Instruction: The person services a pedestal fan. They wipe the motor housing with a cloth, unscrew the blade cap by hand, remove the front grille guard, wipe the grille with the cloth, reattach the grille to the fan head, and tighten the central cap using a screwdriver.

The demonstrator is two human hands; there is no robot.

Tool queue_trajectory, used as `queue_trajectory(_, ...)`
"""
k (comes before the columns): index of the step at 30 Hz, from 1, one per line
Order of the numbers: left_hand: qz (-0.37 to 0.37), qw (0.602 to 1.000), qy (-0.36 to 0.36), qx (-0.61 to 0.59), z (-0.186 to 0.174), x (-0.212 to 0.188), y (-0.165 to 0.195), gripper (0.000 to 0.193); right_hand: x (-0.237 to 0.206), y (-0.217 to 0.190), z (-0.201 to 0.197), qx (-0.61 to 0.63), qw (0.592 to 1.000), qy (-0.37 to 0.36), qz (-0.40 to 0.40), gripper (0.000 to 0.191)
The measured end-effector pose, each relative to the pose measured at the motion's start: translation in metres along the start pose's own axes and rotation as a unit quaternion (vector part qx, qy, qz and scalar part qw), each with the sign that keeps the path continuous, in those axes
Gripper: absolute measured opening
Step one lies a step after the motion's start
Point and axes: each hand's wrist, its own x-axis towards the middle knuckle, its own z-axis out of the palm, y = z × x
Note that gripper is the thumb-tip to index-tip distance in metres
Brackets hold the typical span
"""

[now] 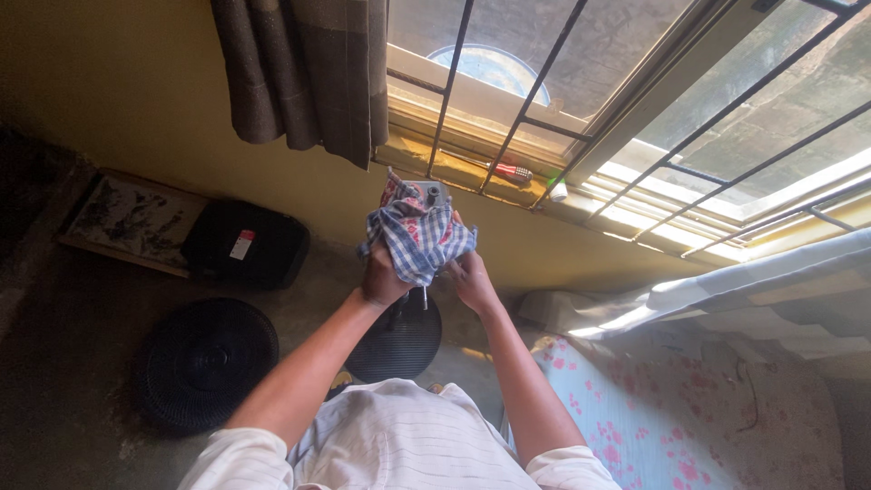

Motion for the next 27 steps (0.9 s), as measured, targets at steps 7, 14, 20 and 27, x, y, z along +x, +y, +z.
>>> queue_trajectory(7, -0.163, 0.953, 0.024, -0.254, -0.016, 0.010, 0.064, 0.036, 0.000, 0.009, 0.001, 0.035, 0.937, 0.015, -0.348, 0.076)
queue_trajectory(14, -0.034, 0.803, -0.299, -0.514, -0.060, 0.015, 0.177, 0.075, 0.008, 0.009, 0.007, 0.219, 0.959, -0.039, -0.179, 0.087)
queue_trajectory(20, -0.015, 0.792, -0.309, -0.526, -0.040, 0.039, 0.206, 0.066, 0.001, 0.001, 0.000, 0.178, 0.960, -0.039, -0.214, 0.087)
queue_trajectory(27, -0.016, 0.766, -0.367, -0.527, -0.052, 0.023, 0.196, 0.056, 0.003, 0.007, 0.003, 0.170, 0.969, -0.037, -0.178, 0.086)
